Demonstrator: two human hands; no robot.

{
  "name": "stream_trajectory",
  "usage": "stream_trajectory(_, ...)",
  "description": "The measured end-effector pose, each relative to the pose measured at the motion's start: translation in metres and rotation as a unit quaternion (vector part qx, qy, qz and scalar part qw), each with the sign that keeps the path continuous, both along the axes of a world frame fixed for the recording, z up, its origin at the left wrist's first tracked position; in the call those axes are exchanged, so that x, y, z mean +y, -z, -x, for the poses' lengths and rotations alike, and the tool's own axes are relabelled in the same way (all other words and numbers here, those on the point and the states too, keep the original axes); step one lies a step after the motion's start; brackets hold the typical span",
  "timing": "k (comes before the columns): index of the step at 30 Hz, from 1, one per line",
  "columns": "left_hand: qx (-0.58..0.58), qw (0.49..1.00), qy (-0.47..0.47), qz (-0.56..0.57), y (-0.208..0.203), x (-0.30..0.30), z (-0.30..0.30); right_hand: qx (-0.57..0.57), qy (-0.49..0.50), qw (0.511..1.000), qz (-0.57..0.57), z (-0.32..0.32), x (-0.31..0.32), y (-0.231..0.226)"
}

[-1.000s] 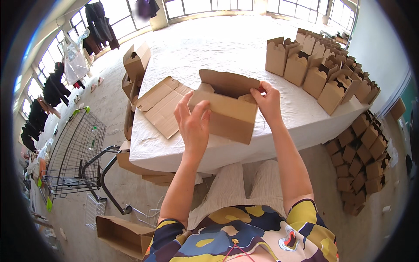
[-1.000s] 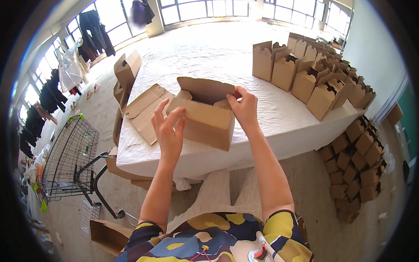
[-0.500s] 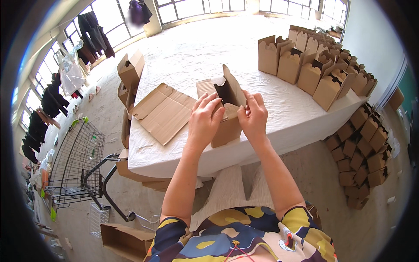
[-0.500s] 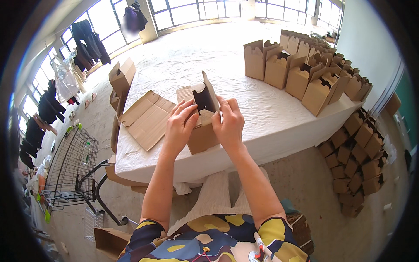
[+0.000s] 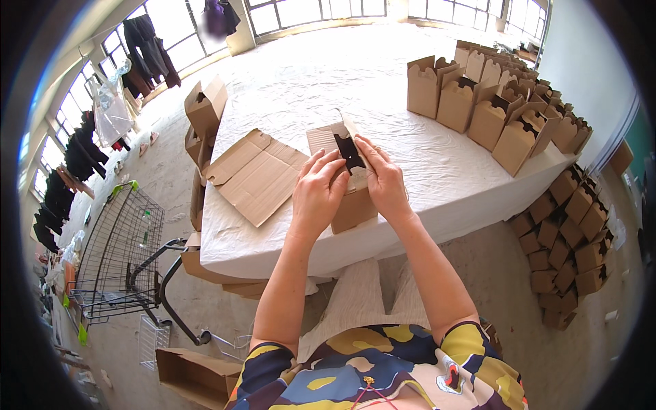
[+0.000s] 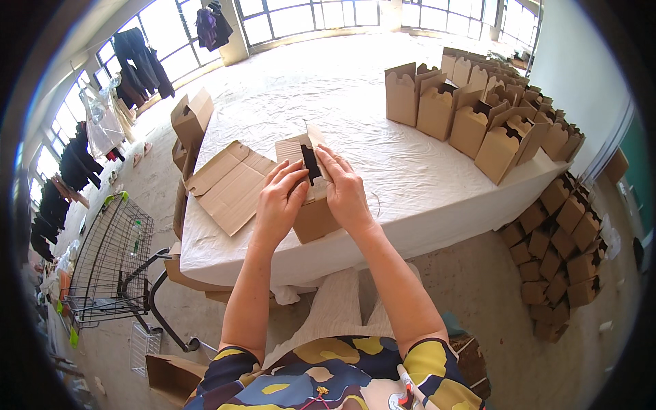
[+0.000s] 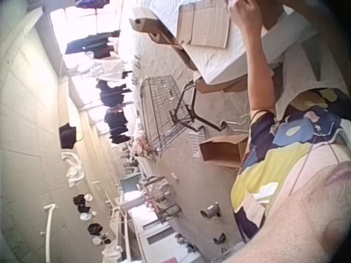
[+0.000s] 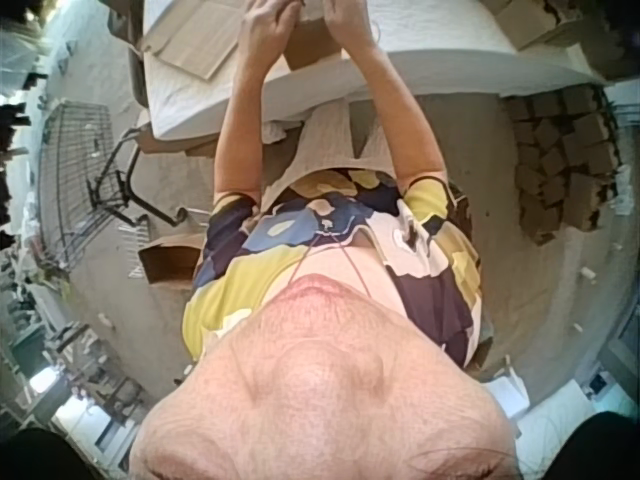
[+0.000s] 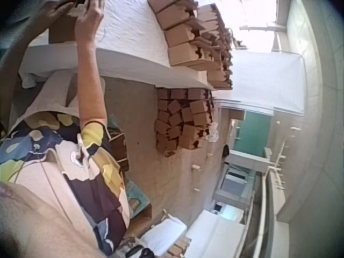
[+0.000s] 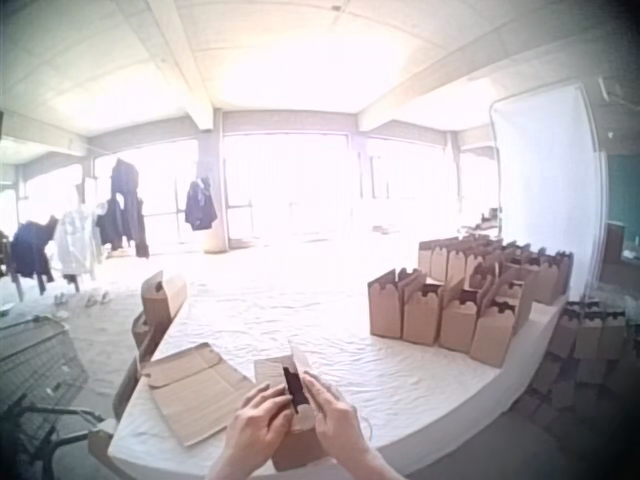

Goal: The person folds and closes cardboard boxes by hand, then stacks them on a table and picks up a new bundle of flat cardboard sheets.

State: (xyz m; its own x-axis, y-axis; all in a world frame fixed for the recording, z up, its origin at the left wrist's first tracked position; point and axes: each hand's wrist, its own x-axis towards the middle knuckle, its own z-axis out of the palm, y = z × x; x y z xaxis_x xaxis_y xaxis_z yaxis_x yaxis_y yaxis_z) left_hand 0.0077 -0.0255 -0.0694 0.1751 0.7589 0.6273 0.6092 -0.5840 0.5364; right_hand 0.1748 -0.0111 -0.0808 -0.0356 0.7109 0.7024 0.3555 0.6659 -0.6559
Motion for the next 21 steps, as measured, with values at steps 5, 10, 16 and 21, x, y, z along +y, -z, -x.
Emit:
stream_trajectory(5, 0.001, 1.000, -0.005, -0.005, 0.003, 0.003, 0.000, -0.122, 0.026, 0.992, -0.032, -0.005, -0.005, -0.004)
stream_trajectory(10, -0.011, 1.000, 0.005, -0.003, 0.005, 0.003, 0.004, -0.185, 0.022, 0.982, -0.020, -0.008, -0.005, -0.004)
stream_trajectory(16, -0.040, 0.999, 0.025, 0.003, -0.018, 0.027, 0.008, -0.201, 0.052, 0.978, -0.026, -0.010, -0.004, -0.001)
stream_trajectory(21, 0.202, 0.976, -0.047, 0.058, -0.031, 0.071, -0.001, -0.185, 0.065, 0.980, -0.031, -0.004, -0.001, 0.005)
